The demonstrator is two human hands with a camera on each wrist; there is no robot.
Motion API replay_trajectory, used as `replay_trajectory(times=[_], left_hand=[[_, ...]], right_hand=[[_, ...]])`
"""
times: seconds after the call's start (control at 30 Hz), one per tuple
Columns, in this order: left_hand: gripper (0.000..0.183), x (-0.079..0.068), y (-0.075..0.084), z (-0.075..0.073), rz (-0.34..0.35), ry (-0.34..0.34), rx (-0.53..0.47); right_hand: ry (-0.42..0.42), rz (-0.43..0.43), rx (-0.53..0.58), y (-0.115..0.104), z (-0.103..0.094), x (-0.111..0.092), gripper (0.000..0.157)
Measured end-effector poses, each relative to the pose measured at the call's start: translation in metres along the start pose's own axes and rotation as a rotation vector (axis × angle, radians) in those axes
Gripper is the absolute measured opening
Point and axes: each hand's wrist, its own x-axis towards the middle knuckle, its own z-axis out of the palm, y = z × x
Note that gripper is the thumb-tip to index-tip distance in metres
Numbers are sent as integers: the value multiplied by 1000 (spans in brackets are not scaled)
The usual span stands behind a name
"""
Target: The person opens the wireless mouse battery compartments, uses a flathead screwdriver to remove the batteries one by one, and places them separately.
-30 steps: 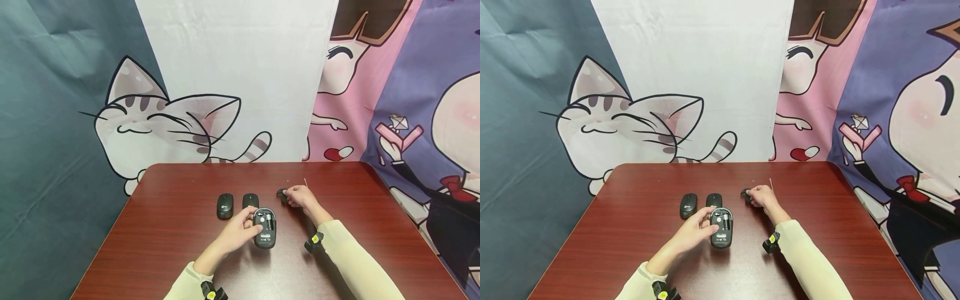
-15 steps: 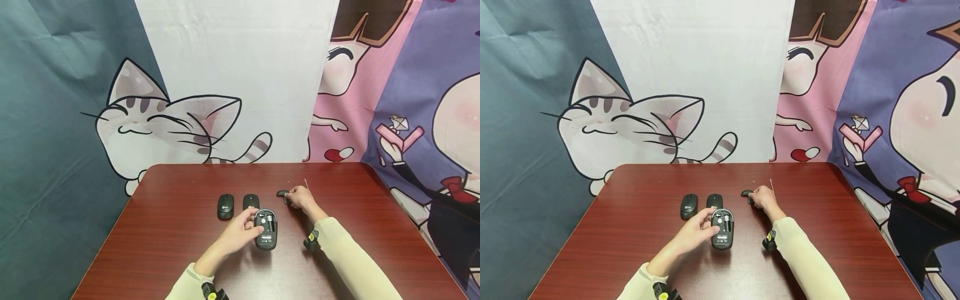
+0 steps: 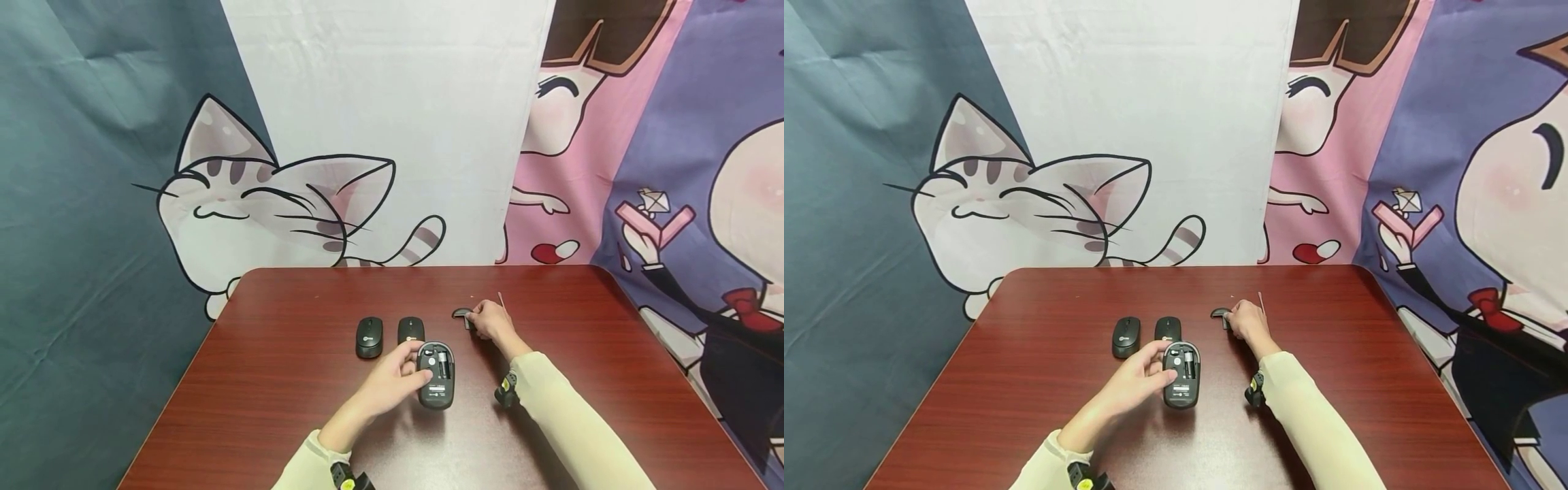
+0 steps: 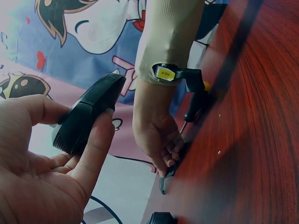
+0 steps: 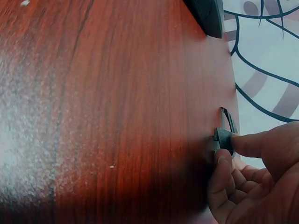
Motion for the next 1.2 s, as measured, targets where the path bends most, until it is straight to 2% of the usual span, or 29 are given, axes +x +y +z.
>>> replay_trajectory(times=[0.37, 0.53, 0.9, 1.1, 1.2], left_hand=[[49, -3, 3, 1, -11, 3, -24], [49, -2, 4, 1, -16, 1, -61], [48, -3, 3, -5, -31, 27, -45], [47, -5, 1, -11, -43, 69, -29], [47, -5, -1, -14, -46, 64, -50]], right_hand=[[7, -8, -18, -2, 0, -3, 21], [30, -45, -22, -3, -3, -8, 24], [86, -157, -49, -11, -18, -35, 28], [91, -186, -70, -4, -28, -48, 29], [91, -190, -77, 1, -33, -54, 31]])
